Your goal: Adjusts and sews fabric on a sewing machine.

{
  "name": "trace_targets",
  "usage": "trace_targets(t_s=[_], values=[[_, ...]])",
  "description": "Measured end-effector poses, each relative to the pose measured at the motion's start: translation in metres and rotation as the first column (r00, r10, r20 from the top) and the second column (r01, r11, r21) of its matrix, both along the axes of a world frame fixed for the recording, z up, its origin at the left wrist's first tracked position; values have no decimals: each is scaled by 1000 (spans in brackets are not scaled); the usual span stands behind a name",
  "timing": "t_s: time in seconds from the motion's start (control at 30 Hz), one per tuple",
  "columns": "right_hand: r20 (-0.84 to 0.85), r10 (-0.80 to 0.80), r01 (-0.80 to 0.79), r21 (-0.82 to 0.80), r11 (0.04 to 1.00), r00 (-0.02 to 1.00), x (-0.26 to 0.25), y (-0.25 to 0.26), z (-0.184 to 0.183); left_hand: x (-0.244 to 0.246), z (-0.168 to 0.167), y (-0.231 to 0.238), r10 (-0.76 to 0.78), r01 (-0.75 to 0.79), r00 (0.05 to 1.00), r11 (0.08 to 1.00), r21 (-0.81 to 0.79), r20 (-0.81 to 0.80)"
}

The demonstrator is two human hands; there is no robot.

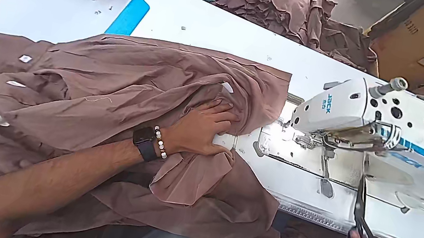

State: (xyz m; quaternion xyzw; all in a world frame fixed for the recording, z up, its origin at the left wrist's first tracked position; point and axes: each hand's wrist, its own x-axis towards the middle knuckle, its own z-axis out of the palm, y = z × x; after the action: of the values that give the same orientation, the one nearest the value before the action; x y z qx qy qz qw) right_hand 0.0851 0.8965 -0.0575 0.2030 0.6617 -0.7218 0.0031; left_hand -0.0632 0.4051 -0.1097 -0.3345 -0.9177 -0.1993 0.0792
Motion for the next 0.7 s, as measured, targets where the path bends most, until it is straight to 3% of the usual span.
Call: trace_targets(t_s=[0.07, 0.13, 0.2, 0.3, 0.4, 0.53, 0.6, 0.7], values=[[-112, 98, -130, -335, 933, 989, 21, -7, -3, 0, -2, 2, 20, -19, 1000, 999, -32, 20], [-233, 265, -348, -482, 804, 936, 22, -35, -5, -1, -2, 1, 14, -11, 999, 999, -49, 50], [-184, 497, -529, -354, 772, 848, 3, -81, 8, -7, 0, 1, -21, 25, 998, 998, -50, 62], [68, 731, -710, -188, 678, 679, -42, -121, 12, -9, 1, 4, -47, 50, 996, 998, -41, 71], [107, 820, -792, -216, 571, 563, -80, -139, 6, -10, 1, 4, -31, 34, 997, 999, -39, 69], [157, 882, -872, -149, 466, 445, -94, -151, 11, -9, -1, 3, 29, -25, 998, 997, -67, 57], [202, 861, -871, -64, 488, 467, -80, -143, 28, -11, -1, 3, 85, -80, 995, 993, -83, 60], [163, 738, -755, 202, 624, 654, -32, -105, 61, -1, 4, 6, 164, -157, 978, 986, -63, 132]])
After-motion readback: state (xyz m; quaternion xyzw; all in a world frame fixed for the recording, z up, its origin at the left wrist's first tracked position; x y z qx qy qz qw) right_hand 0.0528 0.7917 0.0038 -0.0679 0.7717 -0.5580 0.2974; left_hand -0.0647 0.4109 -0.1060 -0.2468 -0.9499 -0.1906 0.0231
